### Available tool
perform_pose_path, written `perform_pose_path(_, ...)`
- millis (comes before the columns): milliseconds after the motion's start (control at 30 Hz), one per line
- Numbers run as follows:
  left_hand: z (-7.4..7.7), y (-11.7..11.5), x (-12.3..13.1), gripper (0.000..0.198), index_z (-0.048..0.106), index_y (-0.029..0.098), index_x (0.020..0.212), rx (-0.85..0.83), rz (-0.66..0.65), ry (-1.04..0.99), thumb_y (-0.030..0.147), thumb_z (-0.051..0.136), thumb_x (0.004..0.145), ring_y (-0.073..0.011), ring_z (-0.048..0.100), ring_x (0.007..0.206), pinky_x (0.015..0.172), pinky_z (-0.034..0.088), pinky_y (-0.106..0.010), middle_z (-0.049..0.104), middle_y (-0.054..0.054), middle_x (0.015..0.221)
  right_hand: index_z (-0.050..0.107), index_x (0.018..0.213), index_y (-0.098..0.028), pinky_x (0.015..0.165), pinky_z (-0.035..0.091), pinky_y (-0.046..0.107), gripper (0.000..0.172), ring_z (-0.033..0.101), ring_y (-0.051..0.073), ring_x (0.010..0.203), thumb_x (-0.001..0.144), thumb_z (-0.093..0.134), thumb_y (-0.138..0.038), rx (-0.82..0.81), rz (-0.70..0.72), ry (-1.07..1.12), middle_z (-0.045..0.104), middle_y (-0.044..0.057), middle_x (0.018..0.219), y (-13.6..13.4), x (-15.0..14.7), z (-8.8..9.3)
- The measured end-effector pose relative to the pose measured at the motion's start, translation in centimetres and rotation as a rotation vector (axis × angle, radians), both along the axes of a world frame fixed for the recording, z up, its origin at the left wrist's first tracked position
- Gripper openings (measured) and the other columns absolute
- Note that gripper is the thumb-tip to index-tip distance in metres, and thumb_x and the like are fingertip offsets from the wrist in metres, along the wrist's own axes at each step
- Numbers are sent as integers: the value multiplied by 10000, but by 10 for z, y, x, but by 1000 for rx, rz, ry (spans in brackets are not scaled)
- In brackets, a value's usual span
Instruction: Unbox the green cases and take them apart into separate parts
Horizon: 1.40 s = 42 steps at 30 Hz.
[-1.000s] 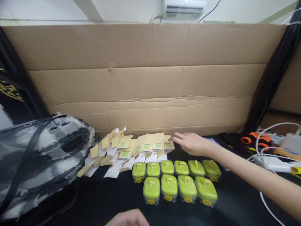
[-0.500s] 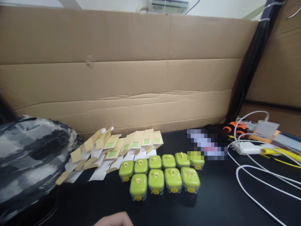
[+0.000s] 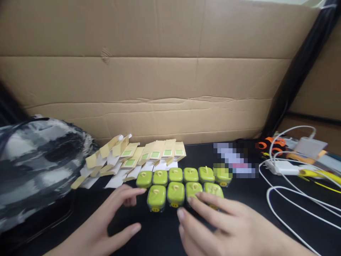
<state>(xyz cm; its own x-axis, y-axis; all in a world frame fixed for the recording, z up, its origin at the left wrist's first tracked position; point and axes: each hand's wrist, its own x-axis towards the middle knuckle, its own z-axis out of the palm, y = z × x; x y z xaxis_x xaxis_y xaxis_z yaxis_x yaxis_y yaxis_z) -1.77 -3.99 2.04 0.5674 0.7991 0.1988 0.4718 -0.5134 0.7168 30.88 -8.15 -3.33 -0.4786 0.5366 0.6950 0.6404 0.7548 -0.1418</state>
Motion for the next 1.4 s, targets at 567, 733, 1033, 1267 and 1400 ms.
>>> perform_pose_path(567,-25,-5,17,648,330,201,1233,-101,-61,-45,239,721,718,-242,532,1125,991,438,-374,522,-105,1213,489,1219,-225,824,594,347,361,674,227,983,871,562,-286,-151,126,-84,715,83,1077,22,-98,49)
perform_pose_path(733,-22,-5,15,609,362,206,1207,-225,-38,-54,238,733,725,-242,513,1145,1023,399,-409,514,-91,1215,551,921,-261,703,563,370,67,656,208,845,902,533,-200,-356,162,-28,682,24,913,30,-102,51)
perform_pose_path(1033,-19,-4,10,531,400,182,1192,-202,-37,-27,214,682,743,-219,543,1091,974,436,-353,546,-87,1168,526,1014,-311,863,560,333,119,653,190,1039,931,487,-236,-355,89,191,708,11,1076,32,-94,47)
perform_pose_path(1267,17,13,-16,571,463,158,1193,24,-40,309,180,657,656,-292,558,1048,915,465,-407,579,-108,1104,554,979,-310,801,583,309,101,666,210,966,917,485,-272,-200,-36,170,711,28,1009,31,-67,58)
perform_pose_path(1400,33,23,-35,553,408,192,1227,-54,17,397,147,592,707,-263,560,1077,925,467,-383,556,-96,1164,548,1002,-290,824,570,278,126,638,196,1040,889,536,-236,-166,-16,-22,710,17,1026,29,-70,57)
